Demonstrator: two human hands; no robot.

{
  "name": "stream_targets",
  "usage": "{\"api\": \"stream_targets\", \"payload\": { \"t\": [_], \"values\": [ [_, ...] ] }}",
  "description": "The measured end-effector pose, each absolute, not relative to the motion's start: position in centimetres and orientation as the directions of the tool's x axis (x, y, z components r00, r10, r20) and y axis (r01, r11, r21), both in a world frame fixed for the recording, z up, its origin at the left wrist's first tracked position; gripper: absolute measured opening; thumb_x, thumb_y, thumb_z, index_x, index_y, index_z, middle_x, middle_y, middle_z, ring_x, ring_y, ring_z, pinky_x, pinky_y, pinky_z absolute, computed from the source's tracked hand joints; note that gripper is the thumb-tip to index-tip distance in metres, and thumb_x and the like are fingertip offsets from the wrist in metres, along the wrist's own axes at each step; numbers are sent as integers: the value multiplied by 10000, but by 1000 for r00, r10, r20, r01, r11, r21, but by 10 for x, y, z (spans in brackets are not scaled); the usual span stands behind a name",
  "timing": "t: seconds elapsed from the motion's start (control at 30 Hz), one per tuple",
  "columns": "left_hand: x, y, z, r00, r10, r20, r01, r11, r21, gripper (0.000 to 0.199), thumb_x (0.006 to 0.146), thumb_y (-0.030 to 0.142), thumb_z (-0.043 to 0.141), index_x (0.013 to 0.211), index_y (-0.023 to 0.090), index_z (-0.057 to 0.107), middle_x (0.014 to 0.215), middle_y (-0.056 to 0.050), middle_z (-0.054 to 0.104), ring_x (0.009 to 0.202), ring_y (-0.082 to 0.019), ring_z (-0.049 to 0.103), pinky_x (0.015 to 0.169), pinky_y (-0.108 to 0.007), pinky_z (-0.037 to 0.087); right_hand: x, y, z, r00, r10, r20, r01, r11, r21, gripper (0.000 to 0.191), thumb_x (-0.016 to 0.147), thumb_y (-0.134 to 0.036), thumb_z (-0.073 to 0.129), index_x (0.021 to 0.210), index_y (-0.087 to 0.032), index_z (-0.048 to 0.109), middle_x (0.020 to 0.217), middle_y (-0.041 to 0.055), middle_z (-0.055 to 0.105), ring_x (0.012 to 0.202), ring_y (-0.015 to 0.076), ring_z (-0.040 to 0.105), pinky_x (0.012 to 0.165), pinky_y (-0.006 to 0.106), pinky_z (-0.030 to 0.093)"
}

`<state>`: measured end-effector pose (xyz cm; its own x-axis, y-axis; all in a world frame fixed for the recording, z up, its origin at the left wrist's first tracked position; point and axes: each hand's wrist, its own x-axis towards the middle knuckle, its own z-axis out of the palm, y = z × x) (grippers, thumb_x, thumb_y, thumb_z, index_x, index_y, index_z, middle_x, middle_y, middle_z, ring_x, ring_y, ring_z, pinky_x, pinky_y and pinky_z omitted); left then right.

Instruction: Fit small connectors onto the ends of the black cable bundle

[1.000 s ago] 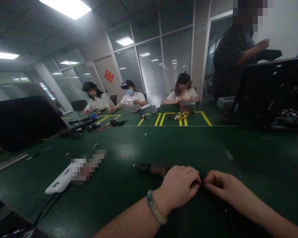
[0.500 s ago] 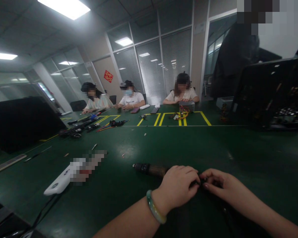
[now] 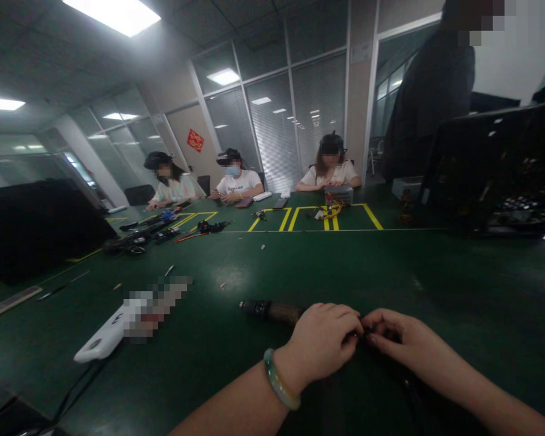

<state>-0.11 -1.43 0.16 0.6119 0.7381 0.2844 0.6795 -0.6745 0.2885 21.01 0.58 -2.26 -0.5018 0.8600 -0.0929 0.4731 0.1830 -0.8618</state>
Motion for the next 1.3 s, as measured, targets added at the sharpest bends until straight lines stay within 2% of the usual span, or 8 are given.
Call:
{"api": "stream_targets", "payload": {
  "t": [0.23,0.4,0.67,0.97,1.1,1.3],
  "values": [
    [-1,-14,0,565,772,292,705,-635,315,159,839,251,664,955,208,564,1134,4,618,1020,-181,581,888,-332,433,212,7,-25,-503,859,-99,476,180,-861,198,887,-358,559,1046,-250,607,831,-20,701,781,179,664,672,248,471],
    [-1,-13,0,595,750,288,689,-661,299,79,871,211,611,947,217,586,1110,9,625,1005,-177,586,900,-334,427,210,7,-23,-503,858,-98,487,188,-853,191,882,-364,561,1022,-246,615,822,-20,699,761,172,657,666,246,463],
    [0,-14,1,574,767,288,703,-641,308,117,859,224,633,960,209,576,1038,0,639,968,-182,596,890,-333,433,211,6,-25,-457,881,-123,517,150,-843,124,864,-347,576,898,-229,561,783,-21,706,739,171,659,638,242,455],
    [0,-15,1,583,762,282,703,-647,296,104,864,201,617,958,209,575,1056,-2,637,983,-182,592,892,-332,426,211,6,-24,-455,881,-129,524,148,-838,120,864,-347,570,897,-232,557,782,-21,710,737,176,664,636,248,451],
    [0,-15,2,569,772,283,707,-635,311,161,842,243,658,971,208,567,1046,-1,638,974,-188,596,863,-327,434,210,6,-26,-450,888,-99,516,168,-840,114,854,-337,579,878,-227,560,773,-19,699,739,174,656,632,242,445],
    [1,-15,1,591,754,286,699,-656,286,89,868,202,614,949,222,584,1071,18,633,974,-167,591,888,-321,416,210,7,-27,-458,881,-117,507,151,-849,131,865,-348,564,913,-227,575,797,-15,708,737,173,658,620,242,445]
  ]
}}
